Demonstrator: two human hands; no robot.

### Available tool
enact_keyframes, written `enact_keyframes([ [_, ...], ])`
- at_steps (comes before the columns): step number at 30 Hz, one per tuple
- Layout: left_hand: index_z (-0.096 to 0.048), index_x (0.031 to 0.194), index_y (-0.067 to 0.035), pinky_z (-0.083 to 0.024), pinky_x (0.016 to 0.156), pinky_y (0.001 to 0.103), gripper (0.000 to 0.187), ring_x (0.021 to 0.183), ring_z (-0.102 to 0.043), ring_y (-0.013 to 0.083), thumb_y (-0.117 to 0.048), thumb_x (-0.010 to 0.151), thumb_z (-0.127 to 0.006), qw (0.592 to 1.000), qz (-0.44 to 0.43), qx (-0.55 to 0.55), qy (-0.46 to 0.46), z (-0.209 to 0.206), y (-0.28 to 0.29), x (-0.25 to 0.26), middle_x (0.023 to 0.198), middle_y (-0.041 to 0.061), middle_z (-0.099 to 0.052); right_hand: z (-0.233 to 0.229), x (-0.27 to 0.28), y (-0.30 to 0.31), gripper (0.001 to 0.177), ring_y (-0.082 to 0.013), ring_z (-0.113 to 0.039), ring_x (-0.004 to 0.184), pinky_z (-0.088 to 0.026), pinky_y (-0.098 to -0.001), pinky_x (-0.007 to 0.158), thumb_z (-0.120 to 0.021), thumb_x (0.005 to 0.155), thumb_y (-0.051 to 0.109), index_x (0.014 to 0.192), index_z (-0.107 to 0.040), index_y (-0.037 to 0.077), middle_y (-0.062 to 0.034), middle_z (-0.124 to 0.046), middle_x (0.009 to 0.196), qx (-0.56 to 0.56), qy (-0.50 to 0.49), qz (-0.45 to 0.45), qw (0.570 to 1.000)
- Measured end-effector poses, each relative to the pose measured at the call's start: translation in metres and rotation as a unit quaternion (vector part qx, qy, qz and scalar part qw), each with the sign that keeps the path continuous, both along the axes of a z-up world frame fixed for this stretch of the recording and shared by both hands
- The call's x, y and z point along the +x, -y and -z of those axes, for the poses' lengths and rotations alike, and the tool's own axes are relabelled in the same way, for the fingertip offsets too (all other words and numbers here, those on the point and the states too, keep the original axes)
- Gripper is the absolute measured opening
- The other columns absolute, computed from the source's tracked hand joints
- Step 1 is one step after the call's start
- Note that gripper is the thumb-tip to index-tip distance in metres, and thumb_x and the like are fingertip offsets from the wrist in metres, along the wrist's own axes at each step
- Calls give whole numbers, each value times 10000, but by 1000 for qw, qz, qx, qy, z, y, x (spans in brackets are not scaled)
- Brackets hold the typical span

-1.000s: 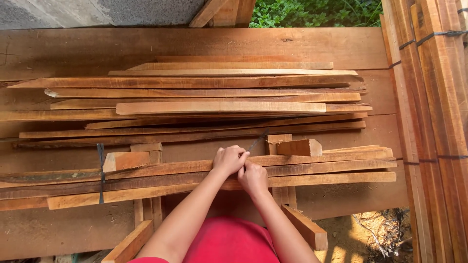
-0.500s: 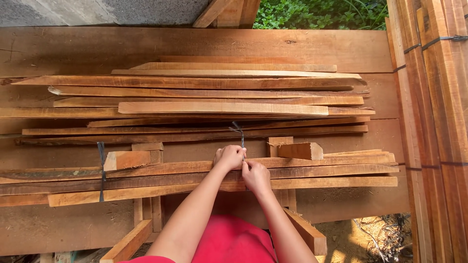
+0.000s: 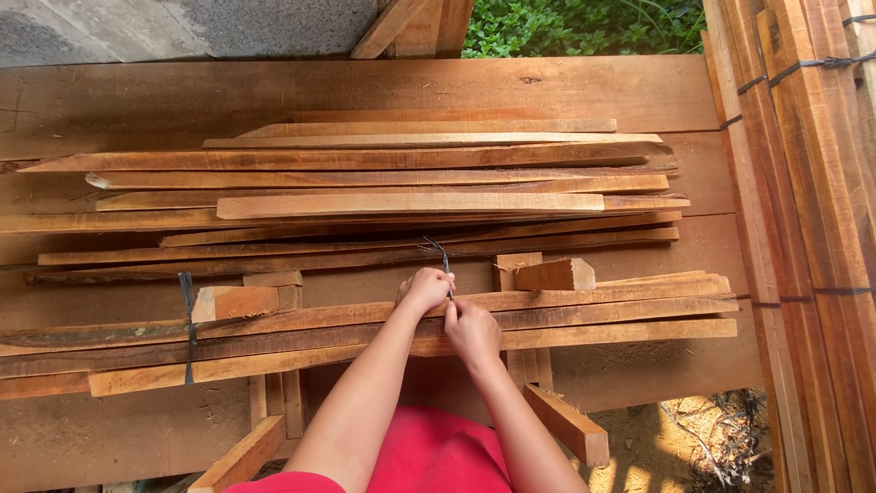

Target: Bundling several wooden strips together and securing them with wire ties using pliers.

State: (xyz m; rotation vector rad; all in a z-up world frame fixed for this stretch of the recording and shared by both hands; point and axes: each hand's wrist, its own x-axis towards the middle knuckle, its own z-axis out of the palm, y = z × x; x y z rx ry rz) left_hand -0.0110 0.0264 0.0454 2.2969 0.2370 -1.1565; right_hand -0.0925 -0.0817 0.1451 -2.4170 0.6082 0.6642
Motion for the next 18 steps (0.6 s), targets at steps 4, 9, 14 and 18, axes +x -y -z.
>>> enact_keyframes([
  [4,-806,906,-407,-517,1035,381,343,1225,-661,208,-506,874,-479,1000,-3,-4,8,-21,2,-5,1075,-89,-778,2,-13,-9,378,-426,-736,952,-572,-542,852,-489,976,348,984,-793,123,-201,-767,905,-40,37,-38,998],
  [9,-815,920,-392,-528,1033,403,344,1210,-671,206,-526,869,-503,1000,-3,2,8,-34,-2,-2,1087,-76,-786,31,-28,-10,265,-298,-740,785,-605,-427,693,-572,948,286,744,-682,156,-105,-698,693,-124,190,-100,969],
  [14,-813,894,-402,-539,1014,394,340,1187,-683,204,-544,867,-506,1000,-11,8,22,-24,-2,1,1052,-96,-789,-1,-13,-1,313,-390,-703,964,-594,-524,824,-619,954,408,945,-789,145,-131,-680,929,-40,56,-39,997],
  [18,-812,909,-396,-522,1035,388,344,1207,-671,208,-522,873,-494,1000,-8,8,15,-32,-2,1,1079,-81,-784,16,-4,13,277,-376,-690,1016,-581,-495,857,-690,928,414,827,-804,182,-29,-620,1075,52,86,-17,995],
])
